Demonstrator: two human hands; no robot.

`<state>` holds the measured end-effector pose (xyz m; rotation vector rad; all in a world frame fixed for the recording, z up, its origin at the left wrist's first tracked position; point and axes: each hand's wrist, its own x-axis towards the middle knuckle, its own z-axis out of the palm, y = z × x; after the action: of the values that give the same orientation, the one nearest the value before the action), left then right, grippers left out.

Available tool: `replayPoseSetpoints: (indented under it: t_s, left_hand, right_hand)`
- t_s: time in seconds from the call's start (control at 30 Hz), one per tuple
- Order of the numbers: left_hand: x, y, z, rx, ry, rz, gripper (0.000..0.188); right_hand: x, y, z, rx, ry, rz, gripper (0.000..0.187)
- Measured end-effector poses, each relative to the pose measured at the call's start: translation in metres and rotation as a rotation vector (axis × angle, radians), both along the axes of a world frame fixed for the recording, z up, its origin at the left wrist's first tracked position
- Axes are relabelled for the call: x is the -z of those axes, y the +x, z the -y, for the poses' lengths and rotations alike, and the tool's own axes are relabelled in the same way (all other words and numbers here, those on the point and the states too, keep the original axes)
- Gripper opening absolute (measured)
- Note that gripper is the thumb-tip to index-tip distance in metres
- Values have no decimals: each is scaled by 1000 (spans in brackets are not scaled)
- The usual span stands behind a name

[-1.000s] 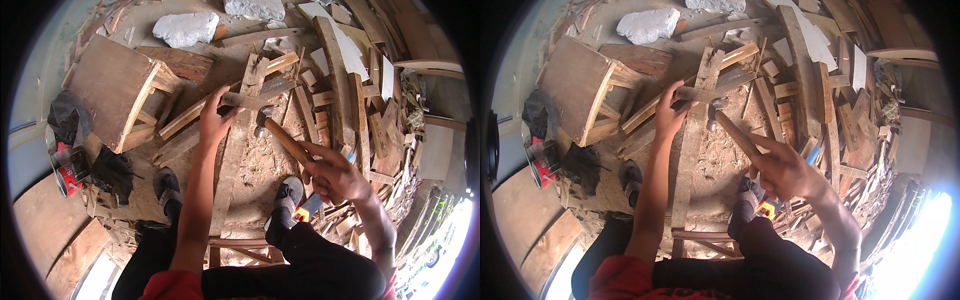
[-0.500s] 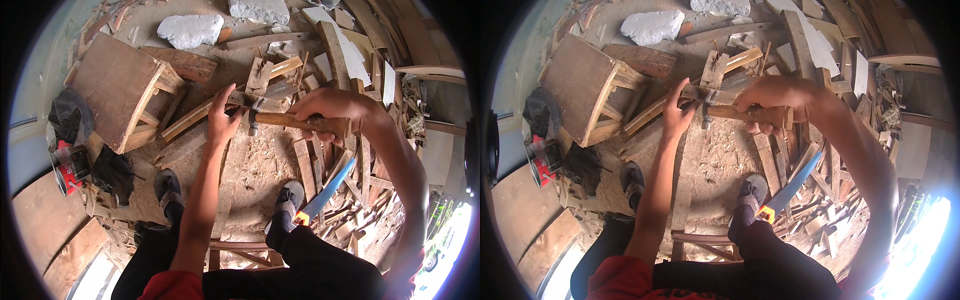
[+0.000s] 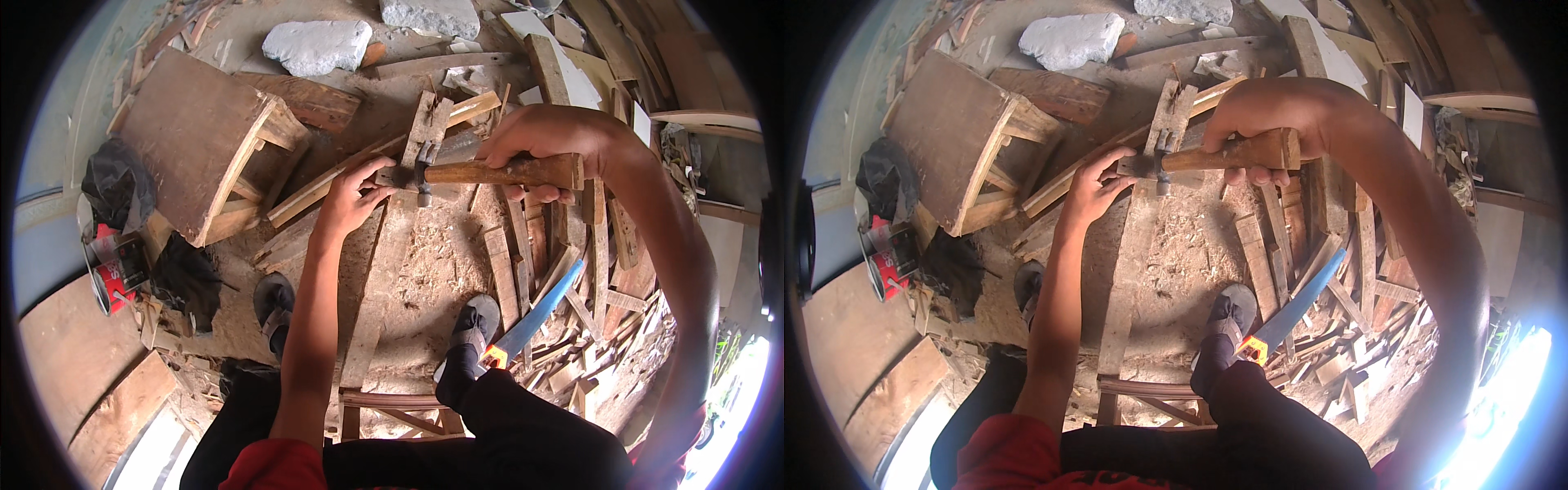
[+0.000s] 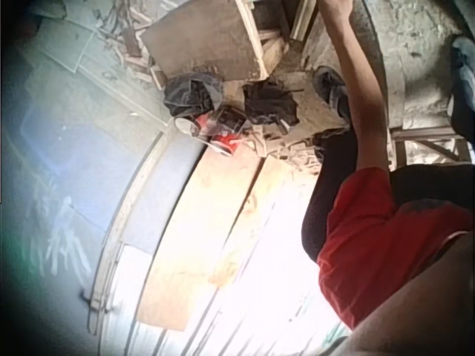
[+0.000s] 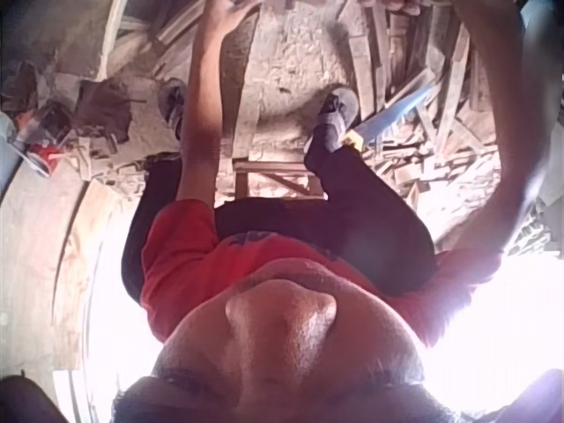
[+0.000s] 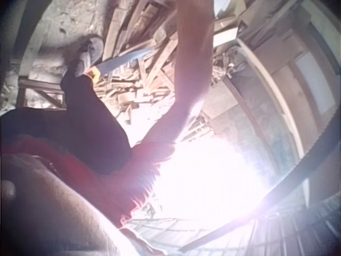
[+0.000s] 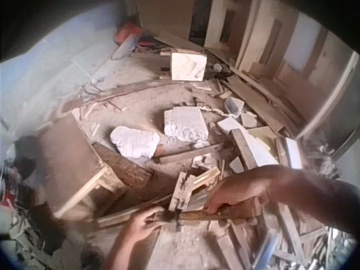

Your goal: The person sits on the floor and uses a hammer to break a long piece of wood into smaller pieces. They repeatedly strike the wood, reposition it, and break off smaller fragments, accumulating a pile of wood debris.

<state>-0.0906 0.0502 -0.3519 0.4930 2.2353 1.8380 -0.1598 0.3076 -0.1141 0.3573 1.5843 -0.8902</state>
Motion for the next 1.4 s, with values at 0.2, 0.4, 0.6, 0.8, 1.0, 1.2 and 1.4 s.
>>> replayPoseSetpoints:
  t_s: [0.2,0.4,0.6,0.8,1.0,1.2,1.4]
  left_hand:
    - [5,8,2,-56,-87,-90,49]
    - [10,41,-18,-236,-195,-147,79]
    - [20,114,-47,-302,-743,-46,91]
    - [16,111,-44,-298,-926,-55,82]
    - [22,113,-44,-306,-918,-33,81]
    - [21,111,-44,-295,-900,-25,80]
    - [36,108,-37,-398,-738,-123,85]
  right_hand:
    - [-3,28,23,42,58,-100,22]
    - [6,45,24,140,26,-102,18]
    - [20,50,14,78,68,-6,19]
    - [9,29,54,85,177,131,18]
    - [9,29,91,-35,328,125,26]
    - [56,167,92,90,272,-326,53]
    - [46,201,52,192,282,-301,45]
